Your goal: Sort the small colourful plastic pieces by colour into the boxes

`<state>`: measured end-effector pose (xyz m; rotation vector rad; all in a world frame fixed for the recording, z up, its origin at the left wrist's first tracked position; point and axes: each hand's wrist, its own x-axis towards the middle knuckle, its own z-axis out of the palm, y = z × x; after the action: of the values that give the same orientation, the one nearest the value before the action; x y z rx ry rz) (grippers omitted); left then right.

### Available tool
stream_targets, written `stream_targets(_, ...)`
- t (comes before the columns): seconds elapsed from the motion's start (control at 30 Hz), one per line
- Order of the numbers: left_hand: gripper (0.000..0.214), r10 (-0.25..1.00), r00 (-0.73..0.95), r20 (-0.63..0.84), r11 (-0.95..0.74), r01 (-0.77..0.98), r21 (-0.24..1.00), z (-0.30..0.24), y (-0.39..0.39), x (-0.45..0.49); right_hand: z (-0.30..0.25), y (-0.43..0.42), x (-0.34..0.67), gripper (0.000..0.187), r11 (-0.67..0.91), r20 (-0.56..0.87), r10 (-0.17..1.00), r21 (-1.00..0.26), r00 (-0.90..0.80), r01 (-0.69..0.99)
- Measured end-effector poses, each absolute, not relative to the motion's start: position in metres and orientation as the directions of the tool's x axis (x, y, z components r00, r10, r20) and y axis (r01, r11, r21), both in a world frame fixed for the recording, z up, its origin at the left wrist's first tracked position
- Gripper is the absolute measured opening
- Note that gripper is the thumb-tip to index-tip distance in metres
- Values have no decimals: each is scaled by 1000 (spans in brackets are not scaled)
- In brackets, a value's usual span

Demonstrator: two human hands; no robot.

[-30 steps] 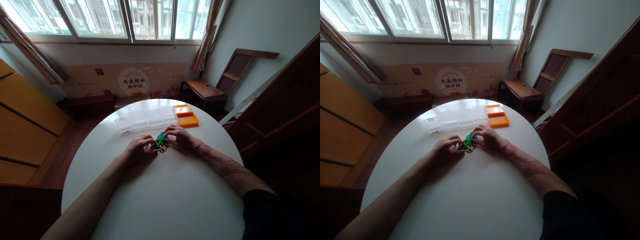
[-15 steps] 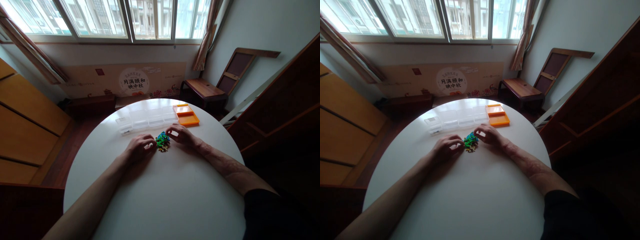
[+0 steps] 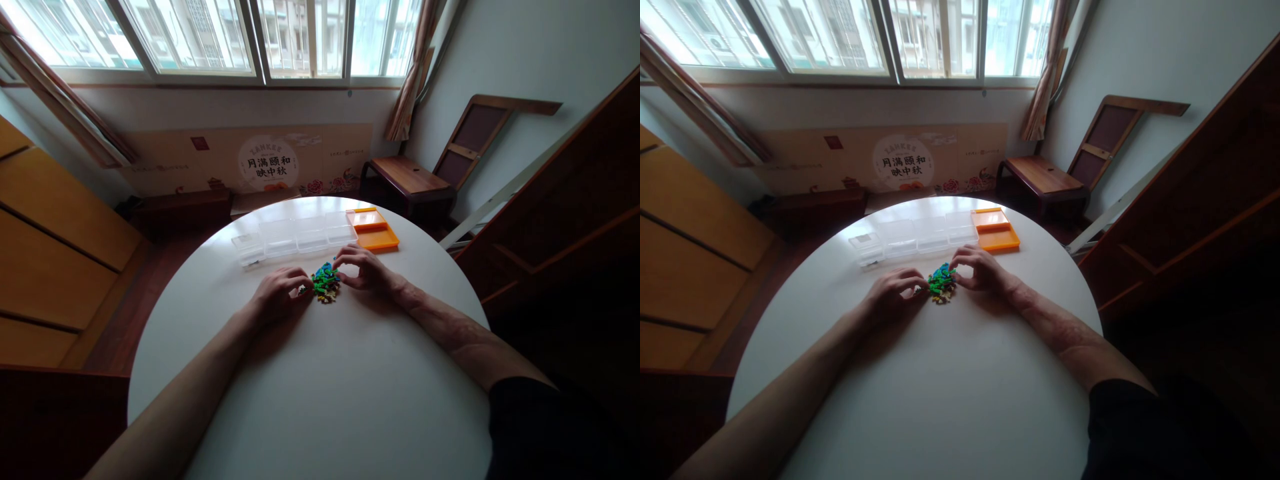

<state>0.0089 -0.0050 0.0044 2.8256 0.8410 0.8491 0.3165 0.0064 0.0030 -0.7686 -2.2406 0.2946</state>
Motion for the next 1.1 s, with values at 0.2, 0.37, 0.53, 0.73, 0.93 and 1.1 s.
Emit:
stream_targets(0.2,19,544,702,461,-836,504,218,4,-4,9,6,3,314,8,827,516,560,-396,-648,400)
stream_targets(0.37,14,544,680,491,-834,503,227,5,-6,11,2,6,314,5,819,521,570,-429,-635,382)
stream_targets(0.53,9,535,666,519,-836,506,213,4,-6,11,-4,9,314,4,807,594,587,-480,-551,342)
stream_targets(0.73,13,503,692,518,-858,472,201,4,-4,9,-11,25,324,6,679,734,666,-520,-136,518)
stream_targets(0.93,8,512,685,518,-851,487,197,2,-3,8,-15,42,344,11,337,661,699,-642,274,689)
stream_targets(1.1,8,512,669,539,-847,496,188,1,-4,8,-22,48,352,14,196,561,731,-718,389,668)
